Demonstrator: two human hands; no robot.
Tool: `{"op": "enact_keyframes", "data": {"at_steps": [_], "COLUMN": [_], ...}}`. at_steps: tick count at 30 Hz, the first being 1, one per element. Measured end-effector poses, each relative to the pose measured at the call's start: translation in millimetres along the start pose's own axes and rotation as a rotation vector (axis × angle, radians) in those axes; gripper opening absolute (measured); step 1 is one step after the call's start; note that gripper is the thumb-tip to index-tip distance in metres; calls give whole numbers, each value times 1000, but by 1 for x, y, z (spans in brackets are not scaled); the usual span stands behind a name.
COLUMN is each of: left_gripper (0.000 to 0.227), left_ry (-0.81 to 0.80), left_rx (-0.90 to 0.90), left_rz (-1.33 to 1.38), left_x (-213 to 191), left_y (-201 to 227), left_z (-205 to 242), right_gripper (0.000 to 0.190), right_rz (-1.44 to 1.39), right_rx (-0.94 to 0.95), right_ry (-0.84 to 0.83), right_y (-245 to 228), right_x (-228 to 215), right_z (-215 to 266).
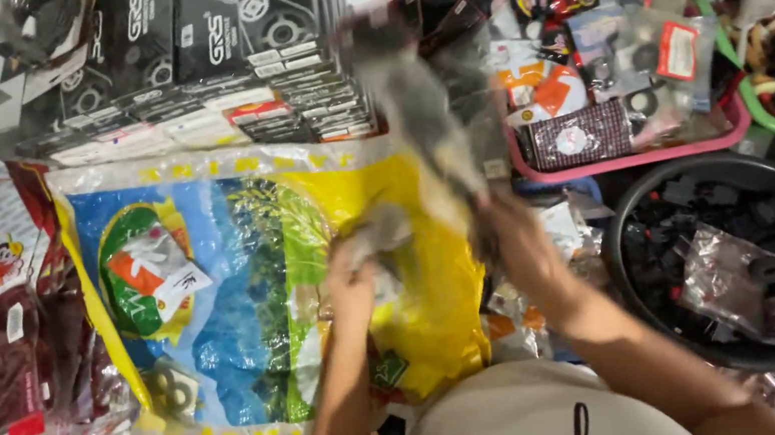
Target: The person sorts through various packaged mechanical parts, including sprockets and chains, in a cluttered storage area. They pick up items, wipe them with a cloth, and place them into a yellow plastic bag.
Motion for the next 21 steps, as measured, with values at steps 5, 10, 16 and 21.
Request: {"op": "enact_keyframes", "data": {"at_steps": [5, 10, 16, 21], "left_gripper": [54, 48, 32, 44], "left_ry": [167, -106, 30, 170], "left_rx": [-266, 369, 603, 724], "left_rz": [203, 45, -149, -193], "left_x": [-50, -37, -21, -12], "left_y": [126, 186, 192, 221], "left_z": [26, 18, -21, -35], "right_gripper": [29, 24, 28, 26], "right_rz": [-488, -552, -280, -301], "right_rx": [104, 100, 21, -49], "right_ry": [92, -42, -253, -203], "right_y": [52, 49, 24, 44], "right_x": [12, 31, 10, -14], "right_z": [29, 37, 24, 14]}}
Point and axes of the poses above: each hand's wrist, its own z-axis away from the middle knuckle, its own x-axis out of the palm, y = z × x, the point moved 4 cm from there along -z, towards the middle knuckle, and after that the axes turned 10 degrees about -x, right-handed, at the moved point
